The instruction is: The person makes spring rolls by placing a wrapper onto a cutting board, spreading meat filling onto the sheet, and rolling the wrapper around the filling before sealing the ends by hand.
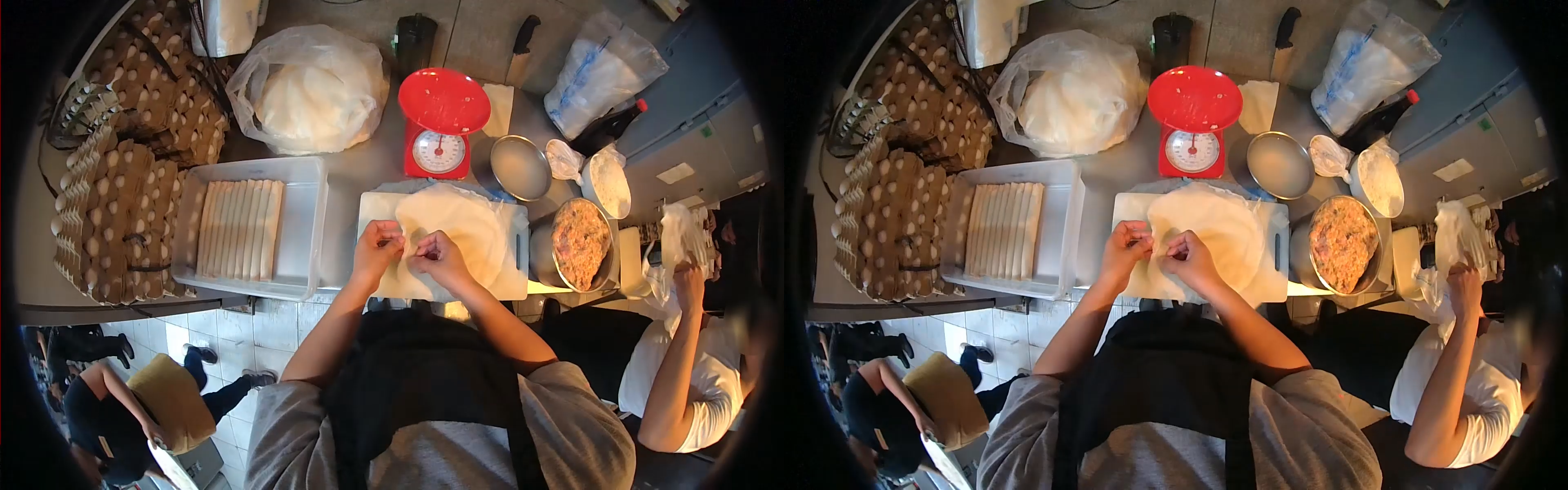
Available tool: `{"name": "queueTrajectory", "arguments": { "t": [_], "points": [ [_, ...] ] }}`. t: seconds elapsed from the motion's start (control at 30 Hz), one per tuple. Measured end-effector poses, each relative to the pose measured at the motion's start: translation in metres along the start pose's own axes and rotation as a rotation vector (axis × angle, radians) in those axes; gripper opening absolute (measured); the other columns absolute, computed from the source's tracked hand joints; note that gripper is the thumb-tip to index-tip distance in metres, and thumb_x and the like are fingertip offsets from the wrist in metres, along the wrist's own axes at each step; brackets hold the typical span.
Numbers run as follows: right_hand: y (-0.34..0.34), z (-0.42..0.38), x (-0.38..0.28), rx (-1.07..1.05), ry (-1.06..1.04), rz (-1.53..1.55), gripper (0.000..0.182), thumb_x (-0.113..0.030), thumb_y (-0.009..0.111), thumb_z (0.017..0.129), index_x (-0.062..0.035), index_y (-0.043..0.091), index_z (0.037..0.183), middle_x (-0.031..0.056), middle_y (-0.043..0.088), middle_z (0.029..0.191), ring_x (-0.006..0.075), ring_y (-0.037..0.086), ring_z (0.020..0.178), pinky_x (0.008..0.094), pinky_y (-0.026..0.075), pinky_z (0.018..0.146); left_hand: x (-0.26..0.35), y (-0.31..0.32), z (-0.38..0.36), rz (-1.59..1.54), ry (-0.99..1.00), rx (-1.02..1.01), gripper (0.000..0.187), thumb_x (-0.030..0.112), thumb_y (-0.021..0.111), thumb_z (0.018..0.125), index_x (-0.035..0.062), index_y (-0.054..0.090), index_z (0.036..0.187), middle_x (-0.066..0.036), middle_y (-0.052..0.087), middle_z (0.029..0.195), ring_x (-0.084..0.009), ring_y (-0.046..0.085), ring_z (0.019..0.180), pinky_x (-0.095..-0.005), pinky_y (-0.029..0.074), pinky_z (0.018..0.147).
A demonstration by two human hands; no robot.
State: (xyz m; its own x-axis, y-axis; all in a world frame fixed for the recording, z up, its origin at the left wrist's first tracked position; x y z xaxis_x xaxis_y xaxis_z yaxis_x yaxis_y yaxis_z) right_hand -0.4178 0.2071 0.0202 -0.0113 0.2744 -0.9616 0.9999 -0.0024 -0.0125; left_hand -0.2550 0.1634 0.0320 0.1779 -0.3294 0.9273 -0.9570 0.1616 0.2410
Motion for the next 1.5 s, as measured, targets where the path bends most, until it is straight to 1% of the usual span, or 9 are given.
{"name": "queueTrajectory", "arguments": {
  "t": [0.17, 0.5, 0.63, 0.8, 0.9, 1.07, 1.13, 1.33, 1.5],
  "points": [
    [0.023, -0.029, -0.025, 0.046, -0.182, -0.535, 0.048, -0.017, 0.083, 0.070, -0.0041, 0.045, 0.095, 0.0062, 0.053, 0.078, 0.0191, 0.055, 0.072, 0.0345, 0.048, 0.064, 0.008, 0.008, 0.000, -0.071, -0.068, 0.071, 0.026, 0.002, 0.066, 0.086, 0.0046, 0.053, 0.109, -0.006, 0.060, 0.098, -0.0150, 0.061, 0.081, -0.0303, 0.056, 0.070],
    [-0.016, -0.014, 0.001, -0.029, 0.080, -0.052, 0.009, -0.004, 0.066, 0.088, -0.0017, 0.062, 0.095, 0.0002, 0.061, 0.080, 0.0084, 0.057, 0.073, 0.0269, 0.048, 0.065, -0.029, -0.005, -0.016, 0.201, 0.139, 0.142, 0.052, 0.017, 0.079, 0.079, 0.0029, 0.047, 0.116, -0.008, 0.060, 0.094, -0.0150, 0.059, 0.082, -0.0294, 0.052, 0.073],
    [-0.022, -0.010, -0.011, 0.031, 0.009, -0.074, 0.003, -0.006, 0.063, 0.091, -0.0051, 0.061, 0.093, -0.0028, 0.056, 0.080, 0.0051, 0.050, 0.074, 0.0212, 0.042, 0.068, -0.022, 0.012, -0.024, 0.354, 0.193, -0.068, 0.077, 0.012, 0.081, 0.077, 0.0024, 0.031, 0.135, -0.012, 0.061, 0.094, -0.0191, 0.063, 0.083, -0.0333, 0.052, 0.072],
    [-0.045, 0.001, -0.042, 0.196, -0.257, -0.343, 0.003, -0.006, 0.058, 0.094, -0.0061, 0.057, 0.091, -0.0011, 0.055, 0.077, 0.0072, 0.051, 0.070, 0.0234, 0.043, 0.064, -0.012, 0.026, -0.017, 0.564, 0.270, 0.052, 0.069, 0.006, 0.067, 0.083, 0.0051, 0.028, 0.140, -0.019, 0.066, 0.091, -0.0359, 0.066, 0.079, -0.0423, 0.052, 0.074],
    [-0.091, -0.008, -0.095, 0.421, -0.380, -0.356, 0.002, -0.007, 0.056, 0.095, -0.0078, 0.056, 0.093, -0.0012, 0.053, 0.072, 0.0073, 0.049, 0.060, 0.0249, 0.043, 0.053, 0.031, 0.012, -0.021, 0.741, 0.189, 0.101, 0.060, 0.003, 0.064, 0.083, 0.0069, 0.037, 0.136, -0.016, 0.066, 0.089, -0.0315, 0.066, 0.079, -0.0397, 0.052, 0.073],
    [-0.165, -0.063, -0.178, 0.712, -0.502, -0.071, 0.005, -0.016, 0.060, 0.096, -0.0114, 0.059, 0.094, -0.0070, 0.051, 0.073, 0.0006, 0.041, 0.057, 0.0188, 0.032, 0.048, 0.076, -0.031, 0.005, 0.403, 0.391, 0.046, 0.044, 0.000, 0.061, 0.082, 0.0096, 0.054, 0.124, -0.005, 0.062, 0.083, -0.0149, 0.060, 0.076, -0.0288, 0.048, 0.069],
    [-0.192, -0.082, -0.197, 0.800, -0.690, -0.055, 0.007, -0.015, 0.058, 0.097, -0.0081, 0.058, 0.095, -0.0021, 0.056, 0.082, 0.0045, 0.051, 0.071, 0.0194, 0.042, 0.062, 0.122, -0.043, 0.011, 0.364, 0.361, 0.050, 0.041, -0.002, 0.059, 0.081, 0.0102, 0.057, 0.121, -0.002, 0.060, 0.081, -0.0113, 0.057, 0.075, -0.0257, 0.047, 0.068],
    [-0.179, -0.100, -0.212, 0.565, -0.642, 0.098, 0.004, -0.009, 0.055, 0.097, -0.0055, 0.056, 0.098, 0.0011, 0.061, 0.090, 0.0070, 0.057, 0.080, 0.0218, 0.047, 0.074, 0.236, -0.081, 0.109, 0.490, 0.552, 0.209, 0.039, 0.003, 0.060, 0.082, 0.0109, 0.060, 0.120, -0.004, 0.063, 0.082, -0.0163, 0.060, 0.073, -0.0296, 0.047, 0.068],
    [-0.122, -0.076, -0.203, 0.352, -0.497, 0.102, 0.003, -0.007, 0.057, 0.095, -0.0054, 0.057, 0.098, -0.0004, 0.059, 0.087, 0.0054, 0.055, 0.079, 0.0203, 0.045, 0.072, 0.290, -0.077, 0.149, 0.765, 0.799, 0.662, 0.061, 0.013, 0.070, 0.079, 0.0016, 0.046, 0.133, -0.019, 0.052, 0.130, -0.0365, 0.047, 0.123, -0.0417, 0.038, 0.104]
  ]
}}
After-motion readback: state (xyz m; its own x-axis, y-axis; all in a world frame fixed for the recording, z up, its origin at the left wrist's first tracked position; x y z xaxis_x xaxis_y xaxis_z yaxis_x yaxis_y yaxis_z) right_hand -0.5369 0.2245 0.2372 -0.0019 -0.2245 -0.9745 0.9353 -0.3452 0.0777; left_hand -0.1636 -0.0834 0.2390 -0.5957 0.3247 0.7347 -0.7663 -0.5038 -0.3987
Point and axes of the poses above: each hand's wrist, its own z-axis towards the middle knuckle, its own y-axis out of the palm, x = y × z, the point moved 1 cm from there along z, towards the middle knuckle
